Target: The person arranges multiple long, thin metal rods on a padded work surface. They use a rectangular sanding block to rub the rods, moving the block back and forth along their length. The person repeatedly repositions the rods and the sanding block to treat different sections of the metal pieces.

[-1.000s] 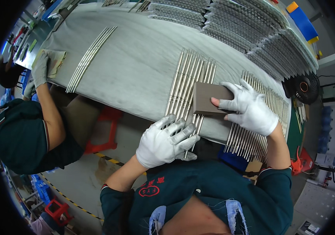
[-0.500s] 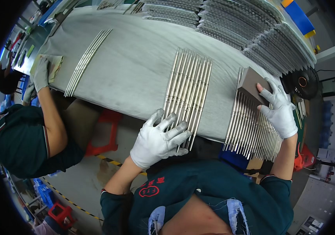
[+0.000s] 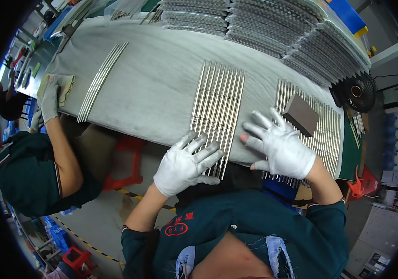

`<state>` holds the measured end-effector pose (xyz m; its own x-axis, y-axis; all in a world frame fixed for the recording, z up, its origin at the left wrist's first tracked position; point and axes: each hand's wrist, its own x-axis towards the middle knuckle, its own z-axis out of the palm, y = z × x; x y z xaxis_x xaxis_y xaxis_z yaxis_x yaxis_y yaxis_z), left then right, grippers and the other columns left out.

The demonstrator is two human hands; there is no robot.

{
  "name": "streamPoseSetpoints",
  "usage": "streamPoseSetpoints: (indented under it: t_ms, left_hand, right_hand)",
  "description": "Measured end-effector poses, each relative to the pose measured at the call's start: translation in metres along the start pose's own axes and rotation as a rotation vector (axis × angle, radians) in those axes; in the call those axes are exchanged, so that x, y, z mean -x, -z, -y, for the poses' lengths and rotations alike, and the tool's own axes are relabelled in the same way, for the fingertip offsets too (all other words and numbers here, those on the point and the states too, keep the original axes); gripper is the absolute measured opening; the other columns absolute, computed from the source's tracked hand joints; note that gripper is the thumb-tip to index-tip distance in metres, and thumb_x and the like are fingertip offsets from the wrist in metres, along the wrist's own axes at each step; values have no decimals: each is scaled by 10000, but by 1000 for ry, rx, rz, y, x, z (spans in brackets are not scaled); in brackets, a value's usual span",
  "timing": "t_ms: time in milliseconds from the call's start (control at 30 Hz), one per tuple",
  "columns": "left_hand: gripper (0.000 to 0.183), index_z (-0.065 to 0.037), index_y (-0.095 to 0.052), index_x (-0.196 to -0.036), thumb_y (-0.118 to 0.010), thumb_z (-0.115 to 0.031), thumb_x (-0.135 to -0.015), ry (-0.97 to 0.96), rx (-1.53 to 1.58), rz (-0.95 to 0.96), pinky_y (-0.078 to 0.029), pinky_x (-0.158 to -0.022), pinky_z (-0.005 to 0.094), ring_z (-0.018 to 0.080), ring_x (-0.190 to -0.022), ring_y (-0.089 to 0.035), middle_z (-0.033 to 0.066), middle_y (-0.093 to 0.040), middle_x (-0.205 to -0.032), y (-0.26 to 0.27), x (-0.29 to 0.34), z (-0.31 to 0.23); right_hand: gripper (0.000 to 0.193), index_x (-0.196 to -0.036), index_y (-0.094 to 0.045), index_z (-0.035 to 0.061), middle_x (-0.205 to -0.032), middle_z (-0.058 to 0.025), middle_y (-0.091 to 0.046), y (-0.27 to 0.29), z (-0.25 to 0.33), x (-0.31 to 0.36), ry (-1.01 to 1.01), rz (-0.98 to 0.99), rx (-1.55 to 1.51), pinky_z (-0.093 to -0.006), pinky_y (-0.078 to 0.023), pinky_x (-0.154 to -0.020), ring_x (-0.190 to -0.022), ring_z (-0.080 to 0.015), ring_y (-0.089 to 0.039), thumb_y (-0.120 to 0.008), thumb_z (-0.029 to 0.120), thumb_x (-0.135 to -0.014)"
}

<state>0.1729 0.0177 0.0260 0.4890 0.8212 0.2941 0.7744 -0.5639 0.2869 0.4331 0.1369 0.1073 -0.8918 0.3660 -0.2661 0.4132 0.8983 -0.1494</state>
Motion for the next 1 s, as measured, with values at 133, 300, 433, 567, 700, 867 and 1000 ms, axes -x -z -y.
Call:
streamPoseSetpoints:
  t_ms: [133,300,433,567,700,867,1000]
  left_hand:
    - [804,-181,-613,-1298,-761,-614,-636,-18,12,-43,-479,-1049,527,308,-1151,-617,36,-658,-1202,-4,0,4]
    - [836,-160,-613,-1298,-750,-632,-622,-31,30,-124,-484,-1043,522,318,-1133,-625,53,-663,-1217,-9,7,6]
    - [833,-116,-617,-1293,-753,-644,-665,26,82,-121,-486,-1045,504,313,-1128,-649,90,-682,-1228,9,10,8]
    - [835,-79,-583,-1330,-706,-641,-724,150,-24,-170,-460,-1029,560,375,-1124,-637,139,-671,-1229,14,24,24]
    - [575,-106,-572,-1351,-603,-505,-937,312,-153,-296,-389,-1086,595,403,-1146,-625,138,-658,-1275,12,44,36]
    - [386,-135,-599,-1360,-550,-320,-1025,476,-103,-402,-322,-1146,614,379,-1225,-615,120,-673,-1291,-1,57,42]
    - [352,-147,-617,-1343,-515,-301,-1043,493,-81,-463,-315,-1162,607,369,-1233,-611,94,-668,-1309,-12,59,44]
  right_hand:
    - [722,-1421,-569,71,-1486,-177,-505,-7,14,-14,10,-7,26,-582,-226,-1211,-1458,-364,-370,-658,543,-881]
    - [731,-1421,-564,66,-1486,-176,-498,-1,10,-14,15,31,-16,-564,-252,-1206,-1440,-358,-396,-682,529,-868]
    - [768,-1422,-542,43,-1490,-193,-483,1,15,-25,-69,-148,-80,-544,-272,-1203,-1431,-358,-407,-712,522,-847]
    - [859,-1460,-461,-6,-1545,-268,-379,-15,11,-60,221,-177,-131,-554,-261,-1207,-1454,-426,-351,-722,516,-830]
    - [759,-1447,-496,-12,-1552,-272,-381,-31,5,-92,367,-187,-116,-548,-236,-1223,-1476,-408,-332,-646,485,-893]
    - [700,-1419,-534,-5,-1533,-268,-416,-31,11,-122,435,-240,-177,-537,-250,-1221,-1471,-398,-347,-624,469,-912]
    - [673,-1411,-552,13,-1503,-246,-458,-30,20,-144,450,-291,-222,-522,-268,-1215,-1436,-395,-393,-627,459,-912]
